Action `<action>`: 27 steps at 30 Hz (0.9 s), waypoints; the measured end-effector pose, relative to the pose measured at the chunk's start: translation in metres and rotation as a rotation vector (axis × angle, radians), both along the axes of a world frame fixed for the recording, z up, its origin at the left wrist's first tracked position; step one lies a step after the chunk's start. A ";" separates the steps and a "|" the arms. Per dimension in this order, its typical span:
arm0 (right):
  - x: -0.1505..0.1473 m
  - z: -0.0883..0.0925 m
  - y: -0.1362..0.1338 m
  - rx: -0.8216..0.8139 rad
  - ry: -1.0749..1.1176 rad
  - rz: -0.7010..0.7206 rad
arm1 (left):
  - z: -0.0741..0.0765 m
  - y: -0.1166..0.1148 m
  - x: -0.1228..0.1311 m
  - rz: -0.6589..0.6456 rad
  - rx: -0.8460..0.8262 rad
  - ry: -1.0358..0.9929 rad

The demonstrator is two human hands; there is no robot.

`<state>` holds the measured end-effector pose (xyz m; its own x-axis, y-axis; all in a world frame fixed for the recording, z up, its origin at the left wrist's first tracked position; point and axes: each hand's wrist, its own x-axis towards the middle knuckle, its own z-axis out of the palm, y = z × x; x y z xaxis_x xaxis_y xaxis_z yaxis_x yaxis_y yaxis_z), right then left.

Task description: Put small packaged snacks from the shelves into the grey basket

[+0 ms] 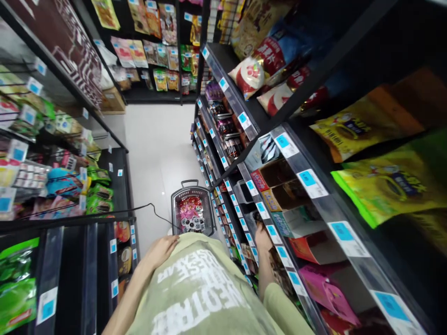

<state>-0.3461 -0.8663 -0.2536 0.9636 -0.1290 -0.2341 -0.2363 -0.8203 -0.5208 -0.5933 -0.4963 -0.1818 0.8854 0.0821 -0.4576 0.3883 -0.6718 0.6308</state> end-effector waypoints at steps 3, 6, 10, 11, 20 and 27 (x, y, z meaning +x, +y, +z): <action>-0.037 -0.014 0.026 -0.177 -0.098 -0.014 | -0.005 0.016 -0.021 -0.001 0.048 0.058; -0.084 -0.024 0.055 -0.102 -0.149 0.026 | -0.013 0.033 -0.038 -0.053 0.080 0.084; -0.141 -0.035 0.101 0.113 -0.001 0.080 | -0.027 0.050 -0.054 -0.143 0.085 0.126; -0.153 -0.037 0.112 0.150 0.043 0.102 | -0.032 0.055 -0.057 -0.174 0.092 0.161; -0.197 -0.070 0.165 0.405 0.326 0.341 | -0.072 0.082 -0.060 -0.317 0.044 0.319; -0.140 -0.149 0.204 0.229 0.561 0.289 | -0.057 0.071 -0.092 -0.103 -0.015 0.288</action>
